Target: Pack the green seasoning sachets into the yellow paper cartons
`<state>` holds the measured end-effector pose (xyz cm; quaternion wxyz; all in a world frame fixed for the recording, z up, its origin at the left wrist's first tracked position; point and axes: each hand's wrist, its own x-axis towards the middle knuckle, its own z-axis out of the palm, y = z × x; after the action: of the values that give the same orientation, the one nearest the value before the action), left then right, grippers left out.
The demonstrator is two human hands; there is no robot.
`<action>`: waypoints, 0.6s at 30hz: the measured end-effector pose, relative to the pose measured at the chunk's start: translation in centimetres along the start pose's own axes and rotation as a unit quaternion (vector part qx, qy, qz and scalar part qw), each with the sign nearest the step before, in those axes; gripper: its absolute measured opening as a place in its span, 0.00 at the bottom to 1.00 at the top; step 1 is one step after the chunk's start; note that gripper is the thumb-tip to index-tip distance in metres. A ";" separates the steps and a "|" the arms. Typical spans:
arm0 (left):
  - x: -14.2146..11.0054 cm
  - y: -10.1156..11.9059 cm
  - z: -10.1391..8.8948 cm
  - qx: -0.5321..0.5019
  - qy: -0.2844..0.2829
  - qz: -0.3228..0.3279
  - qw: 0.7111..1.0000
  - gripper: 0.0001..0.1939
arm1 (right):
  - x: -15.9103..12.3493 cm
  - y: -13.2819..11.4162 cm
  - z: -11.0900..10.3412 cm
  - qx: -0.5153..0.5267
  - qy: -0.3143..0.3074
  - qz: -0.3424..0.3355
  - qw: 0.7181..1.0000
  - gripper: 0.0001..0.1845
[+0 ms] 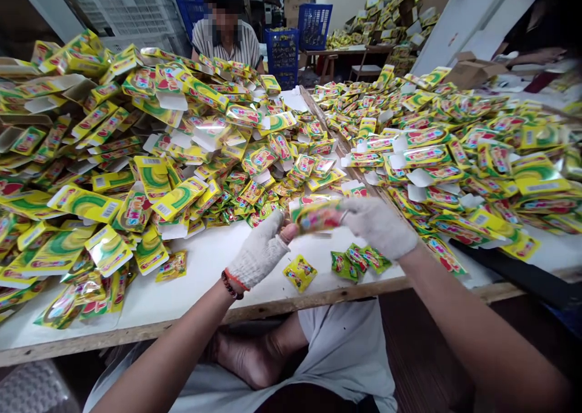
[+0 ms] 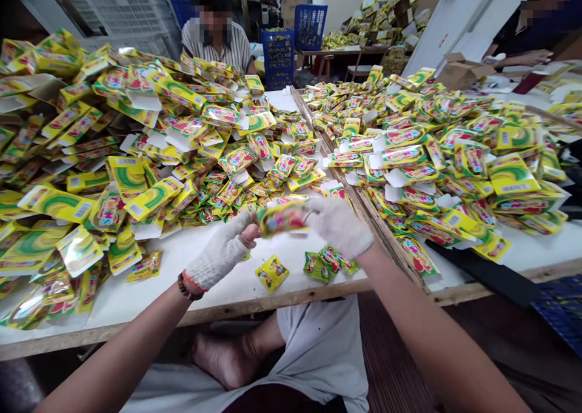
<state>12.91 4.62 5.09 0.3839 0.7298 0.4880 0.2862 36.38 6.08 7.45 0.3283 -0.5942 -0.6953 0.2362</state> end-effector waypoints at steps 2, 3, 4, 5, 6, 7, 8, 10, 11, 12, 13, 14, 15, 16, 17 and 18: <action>-0.4 -0.8 0.8 0.073 -0.007 -0.006 0.997 0.15 | 1.2 0.3 -3.4 0.045 0.096 0.020 0.994 0.13; -0.7 -1.2 1.4 0.114 -0.024 -0.001 0.993 0.14 | 1.6 0.3 -5.0 0.066 0.136 0.021 0.988 0.19; -1.0 -1.6 2.1 0.158 -0.047 0.012 0.986 0.14 | 1.7 0.3 -6.3 0.107 0.179 0.018 0.978 0.23; -1.3 -1.9 2.8 0.206 -0.071 0.032 0.975 0.16 | 1.5 0.2 -7.2 0.157 0.207 0.014 0.966 0.24; -1.5 -2.1 3.6 0.256 -0.093 0.054 0.961 0.18 | 1.1 0.2 -7.6 0.198 0.224 0.014 0.954 0.24; -1.7 -2.2 4.2 0.304 -0.108 0.072 0.944 0.20 | 0.4 0.3 -7.4 0.222 0.220 0.019 0.950 0.23; -1.9 -2.1 4.7 0.344 -0.121 0.086 0.927 0.21 | -0.5 0.4 -6.8 0.219 0.192 0.030 0.956 0.22; -2.0 -1.9 5.1 0.384 -0.139 0.087 0.909 0.20 | -2.6 1.2 -4.4 0.121 0.082 0.053 0.988 0.16; -2.0 -1.8 5.1 0.382 -0.143 0.075 0.910 0.18 | -3.7 1.8 -3.0 0.046 0.016 0.048 0.998 0.13; -2.0 -1.7 4.9 0.364 -0.142 0.056 0.919 0.16 | -4.6 2.4 -1.6 -0.041 -0.043 0.031 0.998 0.10; -2.0 -1.7 4.6 0.333 -0.135 0.033 0.933 0.13 | -5.5 3.0 -0.3 -0.127 -0.089 0.016 0.988 0.08; -2.0 -1.9 4.2 0.291 -0.119 0.007 0.949 0.11 | -6.3 3.6 0.8 -0.205 -0.117 0.004 0.972 0.09; -2.0 -2.2 3.9 0.243 -0.097 -0.019 0.965 0.09 | -6.9 4.0 1.8 -0.269 -0.130 -0.006 0.954 0.11; -2.1 -2.5 3.7 0.188 -0.074 -0.043 0.978 0.07 | -7.4 4.4 2.5 -0.316 -0.131 -0.015 0.940 0.13; -2.1 -3.0 3.5 0.126 -0.050 -0.066 0.989 0.05 | -7.7 4.6 3.1 -0.345 -0.128 -0.026 0.930 0.14; -2.2 -3.4 3.4 0.057 -0.028 -0.088 0.994 0.05 | -7.9 4.7 3.6 -0.359 -0.125 -0.043 0.924 0.14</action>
<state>13.09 2.38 0.29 0.3789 0.7124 0.5550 0.2022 37.52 -0.61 0.27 0.0129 -0.6075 -0.7937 0.0291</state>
